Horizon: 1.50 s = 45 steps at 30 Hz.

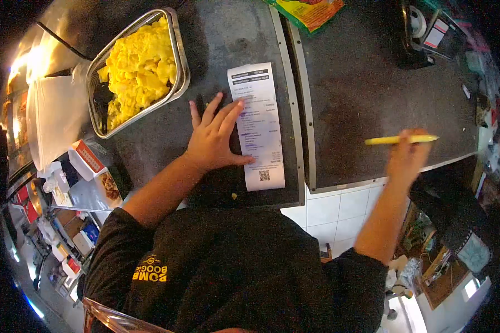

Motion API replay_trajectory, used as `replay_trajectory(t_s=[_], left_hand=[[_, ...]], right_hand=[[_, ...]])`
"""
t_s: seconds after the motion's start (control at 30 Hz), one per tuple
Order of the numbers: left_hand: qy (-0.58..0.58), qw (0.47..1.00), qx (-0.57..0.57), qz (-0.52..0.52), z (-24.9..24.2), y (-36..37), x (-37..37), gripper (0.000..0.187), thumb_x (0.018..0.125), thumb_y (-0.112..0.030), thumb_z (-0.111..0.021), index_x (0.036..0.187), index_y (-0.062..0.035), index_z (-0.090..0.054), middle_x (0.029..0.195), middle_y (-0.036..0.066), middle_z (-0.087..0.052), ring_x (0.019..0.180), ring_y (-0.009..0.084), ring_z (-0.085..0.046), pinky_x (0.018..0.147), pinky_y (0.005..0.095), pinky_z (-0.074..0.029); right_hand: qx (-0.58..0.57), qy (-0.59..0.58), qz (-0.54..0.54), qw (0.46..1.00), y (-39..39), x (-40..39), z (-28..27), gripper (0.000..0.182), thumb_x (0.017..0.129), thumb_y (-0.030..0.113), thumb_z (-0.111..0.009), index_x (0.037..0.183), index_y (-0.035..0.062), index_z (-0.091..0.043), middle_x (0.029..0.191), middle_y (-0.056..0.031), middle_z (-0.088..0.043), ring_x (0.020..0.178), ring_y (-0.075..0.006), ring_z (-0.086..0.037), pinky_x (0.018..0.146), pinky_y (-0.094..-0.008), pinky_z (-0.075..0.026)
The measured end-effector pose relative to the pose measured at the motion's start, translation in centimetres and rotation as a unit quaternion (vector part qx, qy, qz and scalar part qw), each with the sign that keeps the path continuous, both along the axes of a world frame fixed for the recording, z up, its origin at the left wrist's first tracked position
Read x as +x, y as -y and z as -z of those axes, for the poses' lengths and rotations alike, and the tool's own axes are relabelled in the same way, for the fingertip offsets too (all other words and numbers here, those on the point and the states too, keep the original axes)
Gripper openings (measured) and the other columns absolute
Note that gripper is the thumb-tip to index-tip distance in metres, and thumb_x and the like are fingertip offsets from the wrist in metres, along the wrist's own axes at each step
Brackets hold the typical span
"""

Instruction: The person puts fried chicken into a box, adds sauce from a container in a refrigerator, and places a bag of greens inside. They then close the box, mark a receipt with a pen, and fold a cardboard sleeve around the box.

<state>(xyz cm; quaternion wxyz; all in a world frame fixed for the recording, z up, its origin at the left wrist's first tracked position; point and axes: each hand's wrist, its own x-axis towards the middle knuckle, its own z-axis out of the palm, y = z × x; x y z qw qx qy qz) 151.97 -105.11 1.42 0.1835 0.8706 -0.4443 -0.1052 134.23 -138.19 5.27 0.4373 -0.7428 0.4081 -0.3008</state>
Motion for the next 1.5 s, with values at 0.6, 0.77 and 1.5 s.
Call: replay_trajectory(t_s=[0.6,0.77,1.5], left_hand=[[-0.010,1.000,0.004,0.010,-0.1,-0.4,0.0,0.108,0.045,-0.053,-0.075,0.133,-0.0144,-0.028,0.133,0.001,-0.035,0.127,0.0285,-0.023,0.092,0.0717,-0.008],[-0.015,1.000,-0.002,0.011,-0.1,-0.4,0.1,0.108,0.044,-0.053,-0.075,0.134,-0.0145,-0.027,0.132,0.001,-0.035,0.128,0.0285,-0.022,0.091,0.0723,-0.009],[-0.020,1.000,-0.008,0.011,-0.1,-0.4,0.3,0.110,0.042,-0.052,-0.076,0.133,-0.0154,-0.028,0.131,0.000,-0.035,0.127,0.0284,-0.023,0.090,0.0731,-0.009]], right_hand=[[0.183,0.097,-0.203,0.957,-15.7,3.0,4.6,0.024,0.087,0.025,-0.049,0.086,0.0009,-0.051,0.065,-0.0049,-0.051,0.046,-0.0114,-0.047,0.043,-0.0255,-0.040],[0.128,0.019,-0.167,0.977,-14.5,5.5,1.3,0.026,0.093,0.013,-0.032,0.107,0.0005,-0.049,0.077,-0.0080,-0.057,0.044,-0.0062,-0.043,0.045,-0.0228,-0.045],[-0.125,0.018,-0.444,0.887,-18.5,6.5,4.4,0.006,0.068,0.005,-0.060,0.071,0.0020,-0.055,0.063,-0.0097,-0.054,0.055,-0.0259,-0.051,0.053,-0.0352,-0.041]])
